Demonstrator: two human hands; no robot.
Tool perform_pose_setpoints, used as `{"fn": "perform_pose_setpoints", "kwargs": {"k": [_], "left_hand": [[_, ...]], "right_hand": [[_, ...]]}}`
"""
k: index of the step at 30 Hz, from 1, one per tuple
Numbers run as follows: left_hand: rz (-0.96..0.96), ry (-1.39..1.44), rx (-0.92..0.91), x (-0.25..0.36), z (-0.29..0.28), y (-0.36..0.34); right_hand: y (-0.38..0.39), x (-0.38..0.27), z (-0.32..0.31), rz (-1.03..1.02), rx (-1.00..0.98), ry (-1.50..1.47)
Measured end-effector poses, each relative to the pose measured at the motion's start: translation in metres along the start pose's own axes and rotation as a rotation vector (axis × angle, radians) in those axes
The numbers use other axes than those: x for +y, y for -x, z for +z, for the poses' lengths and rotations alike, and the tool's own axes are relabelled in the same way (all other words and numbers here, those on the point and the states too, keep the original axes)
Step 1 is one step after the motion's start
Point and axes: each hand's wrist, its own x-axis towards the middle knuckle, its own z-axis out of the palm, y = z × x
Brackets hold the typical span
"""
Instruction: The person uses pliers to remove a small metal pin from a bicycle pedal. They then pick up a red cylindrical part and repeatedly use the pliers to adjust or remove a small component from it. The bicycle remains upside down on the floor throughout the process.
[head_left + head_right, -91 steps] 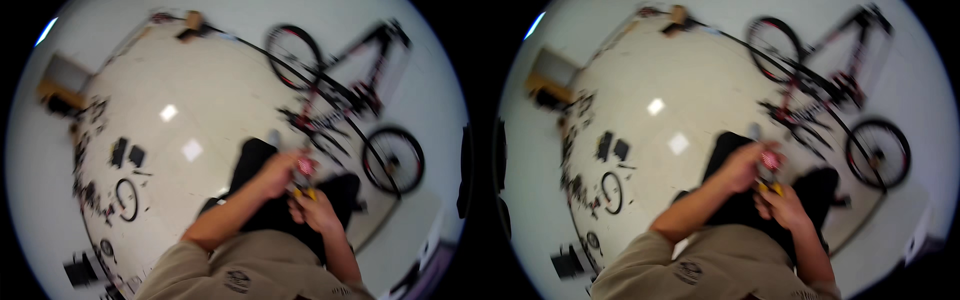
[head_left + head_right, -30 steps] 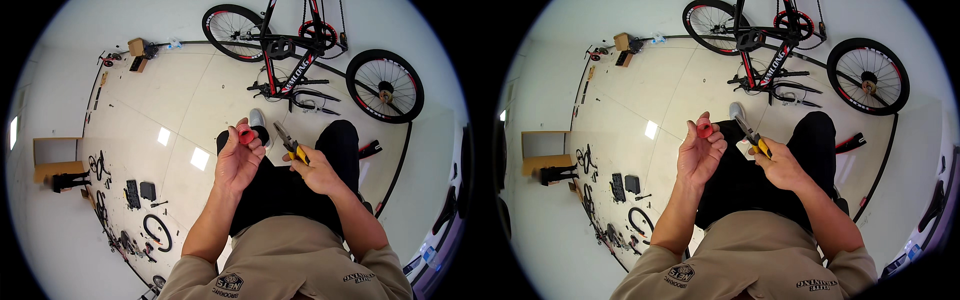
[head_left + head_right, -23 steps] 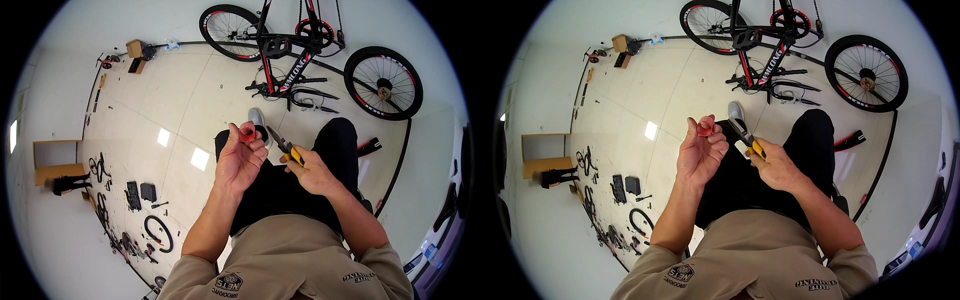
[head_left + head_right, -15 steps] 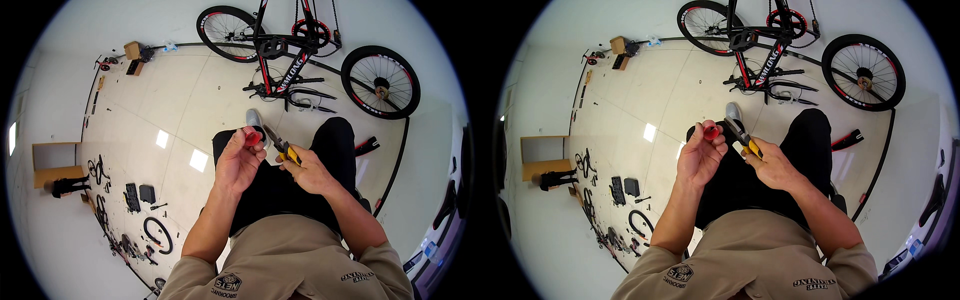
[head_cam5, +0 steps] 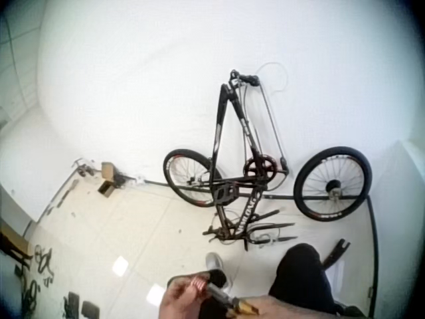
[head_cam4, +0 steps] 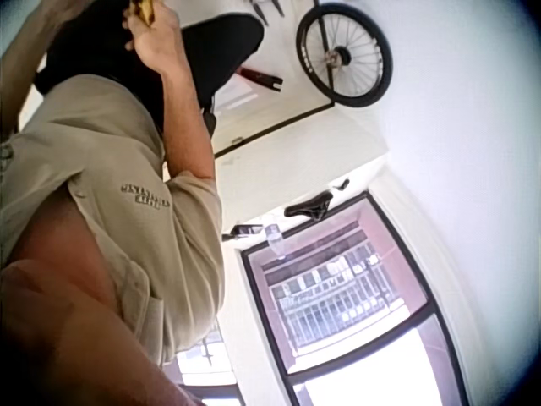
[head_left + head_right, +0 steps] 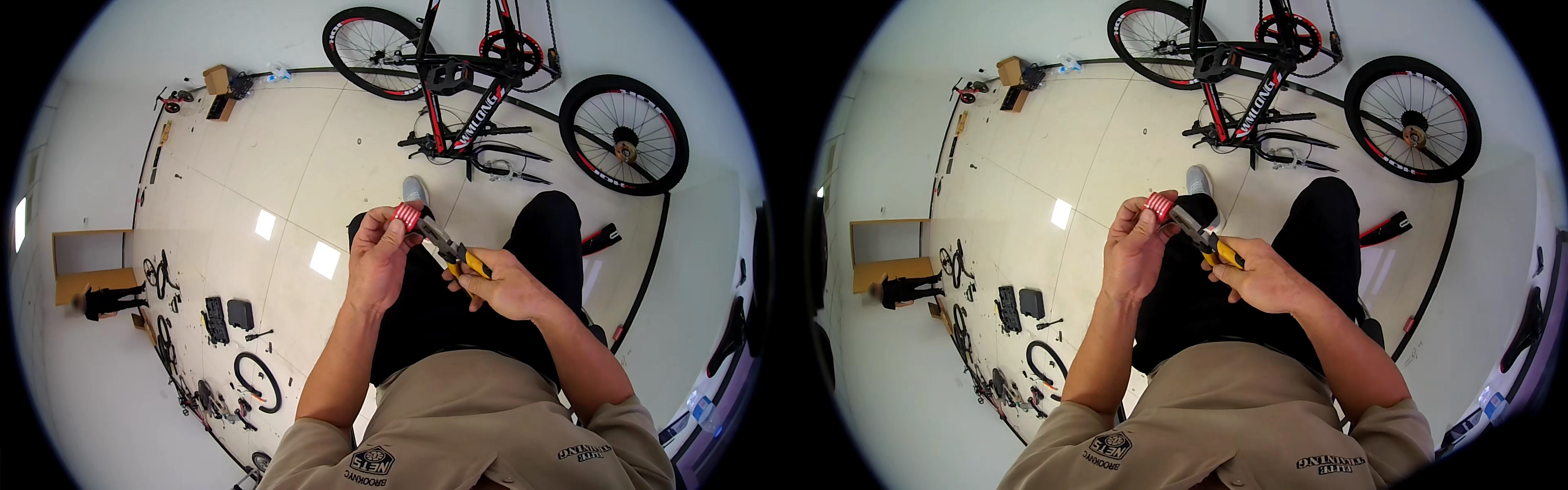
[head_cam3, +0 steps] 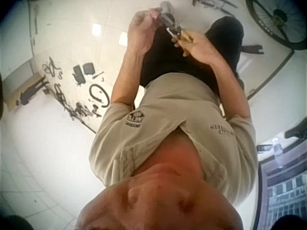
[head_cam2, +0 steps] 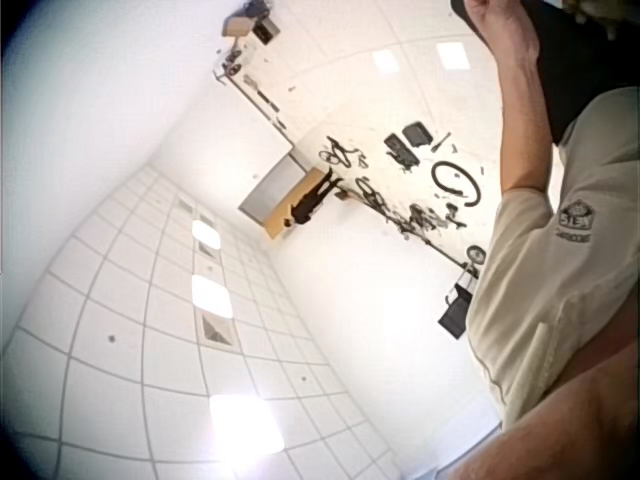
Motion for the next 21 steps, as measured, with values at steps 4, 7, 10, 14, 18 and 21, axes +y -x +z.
{"fn": "perform_pose_setpoints", "kwargs": {"k": [4, 7, 10, 14, 18, 21], "left_hand": [[-0.037, -0.077, -0.056, -0.005, 0.002, 0.0], [-0.087, -0.088, -0.072, -0.01, 0.009, 0.007], [-0.129, -0.035, -0.033, -0.011, 0.013, 0.007], [-0.115, -0.032, -0.042, -0.007, 0.014, 0.006], [-0.102, -0.059, -0.049, -0.004, 0.014, 0.006], [-0.092, -0.077, -0.059, -0.005, 0.016, 0.005]], "right_hand": [[0.0, 0.001, 0.002, 0.002, 0.013, -0.017], [0.001, 0.0, 0.002, -0.024, 0.035, 0.017], [0.001, -0.001, 0.002, -0.047, 0.037, 0.009], [-0.001, 0.0, 0.002, -0.059, 0.036, 0.059], [-0.002, -0.002, 0.002, -0.103, 0.065, 0.109], [0.0, -0.005, 0.001, -0.071, 0.062, 0.126]]}}
